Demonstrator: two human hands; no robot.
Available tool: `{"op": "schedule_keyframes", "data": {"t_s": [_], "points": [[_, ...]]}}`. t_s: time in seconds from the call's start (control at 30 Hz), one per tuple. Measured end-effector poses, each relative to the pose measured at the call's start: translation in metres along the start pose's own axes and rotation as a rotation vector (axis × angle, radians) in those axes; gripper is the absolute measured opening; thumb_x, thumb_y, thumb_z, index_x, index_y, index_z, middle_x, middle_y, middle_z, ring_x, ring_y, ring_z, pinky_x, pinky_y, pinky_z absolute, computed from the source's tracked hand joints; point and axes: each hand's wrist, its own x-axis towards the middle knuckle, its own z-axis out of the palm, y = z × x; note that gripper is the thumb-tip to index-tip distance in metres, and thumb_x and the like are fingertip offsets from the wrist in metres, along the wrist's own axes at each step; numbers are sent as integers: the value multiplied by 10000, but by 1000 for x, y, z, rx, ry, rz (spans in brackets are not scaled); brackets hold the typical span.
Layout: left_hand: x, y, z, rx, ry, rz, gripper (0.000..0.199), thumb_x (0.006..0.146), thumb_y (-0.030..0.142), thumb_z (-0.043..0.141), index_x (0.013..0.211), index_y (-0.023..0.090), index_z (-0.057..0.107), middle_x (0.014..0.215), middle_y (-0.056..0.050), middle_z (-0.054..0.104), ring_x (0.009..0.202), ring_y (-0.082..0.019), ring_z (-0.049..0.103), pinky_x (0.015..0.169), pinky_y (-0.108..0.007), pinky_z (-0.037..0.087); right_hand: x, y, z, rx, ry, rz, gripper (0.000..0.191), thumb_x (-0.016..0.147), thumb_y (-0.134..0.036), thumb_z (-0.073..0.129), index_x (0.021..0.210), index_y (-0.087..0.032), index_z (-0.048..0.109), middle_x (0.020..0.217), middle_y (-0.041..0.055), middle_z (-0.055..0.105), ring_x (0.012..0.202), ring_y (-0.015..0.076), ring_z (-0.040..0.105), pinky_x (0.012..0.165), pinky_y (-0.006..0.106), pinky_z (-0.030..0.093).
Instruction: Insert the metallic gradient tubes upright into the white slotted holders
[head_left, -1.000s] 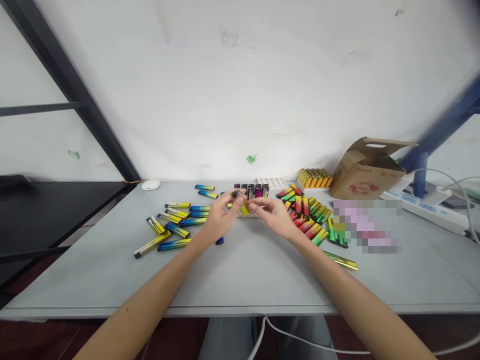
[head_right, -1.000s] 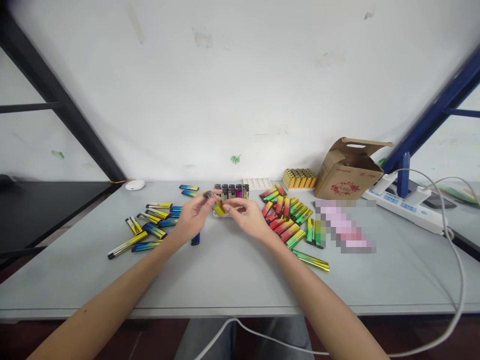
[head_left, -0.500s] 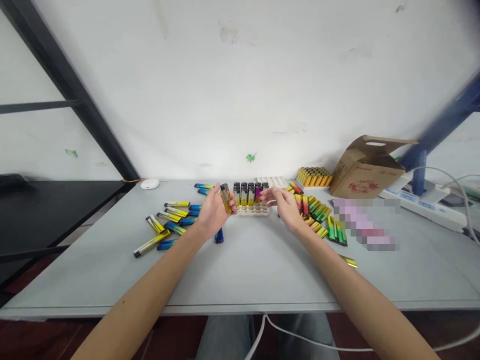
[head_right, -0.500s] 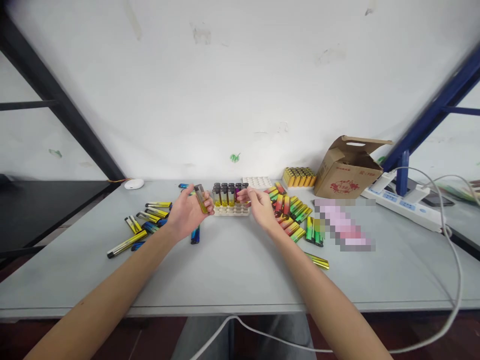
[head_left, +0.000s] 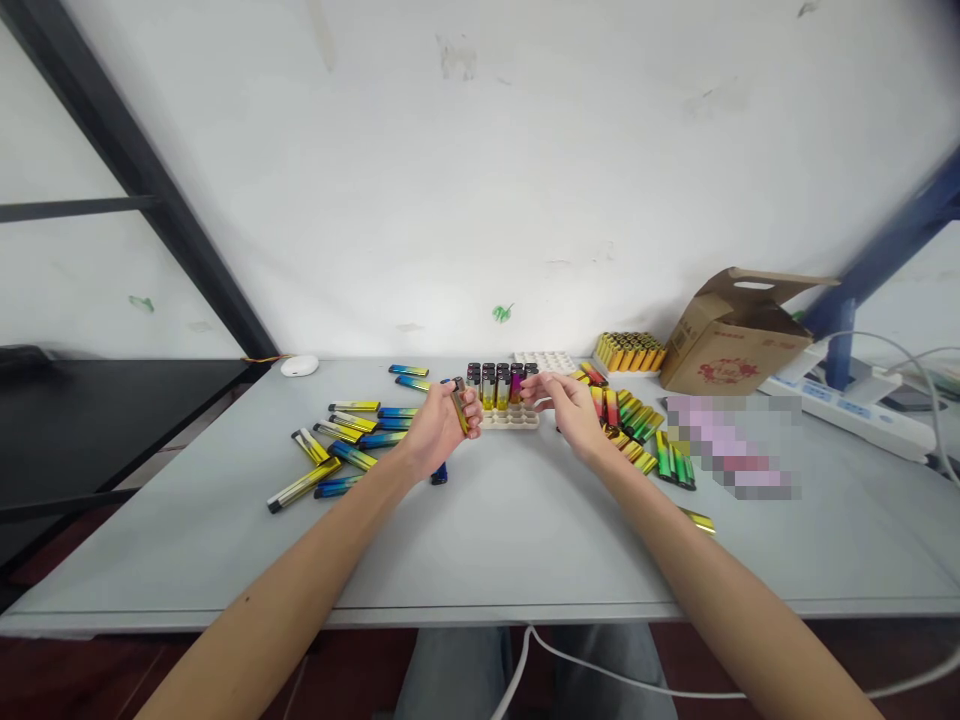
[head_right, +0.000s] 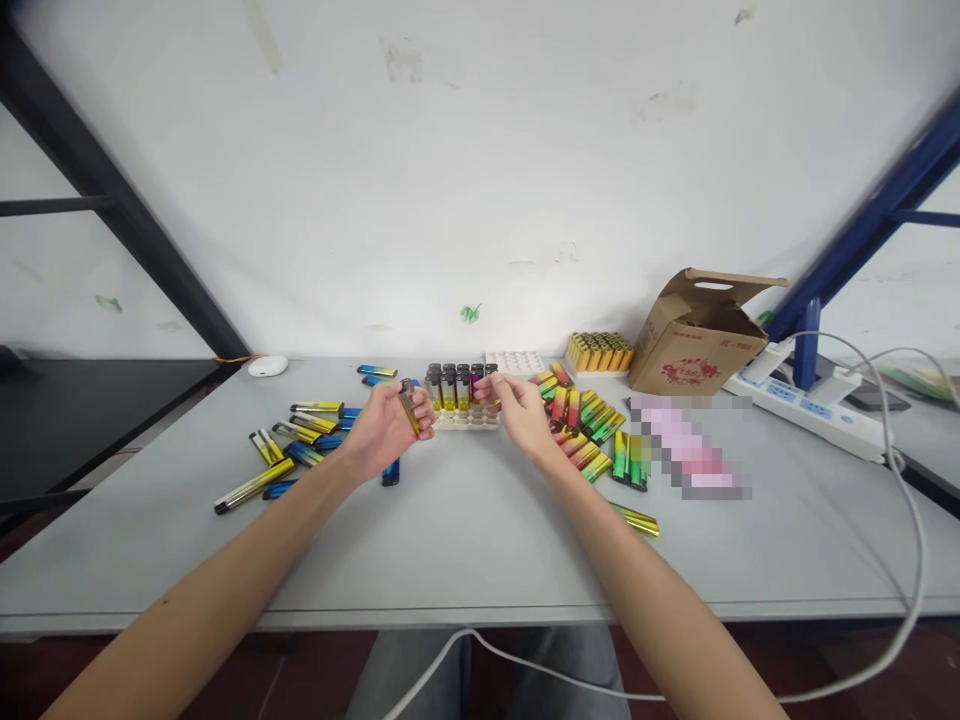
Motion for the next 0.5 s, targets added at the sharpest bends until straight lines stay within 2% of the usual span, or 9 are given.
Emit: {"op": "schedule_keyframes", "data": {"t_s": [0.3, 0.5], "points": [[-1, -5, 4, 28, 42, 8, 180, 864, 250, 326, 726, 184, 420, 677, 12, 357, 556, -117, 401, 481, -210, 363, -1, -1, 1, -27, 1, -3, 452, 835, -598, 544, 833, -173, 698, 804, 70, 702, 741, 177, 642, 641, 290, 494], [-3, -4, 6, 6, 13, -19, 210, 882, 270, 298, 727, 186, 412, 684, 10, 352, 559, -119, 397, 482, -215, 364, -1, -1, 0, -23, -5, -13, 435, 849, -573, 541, 836, -169, 700, 802, 66, 695, 735, 169, 634, 638, 283, 486]]}}
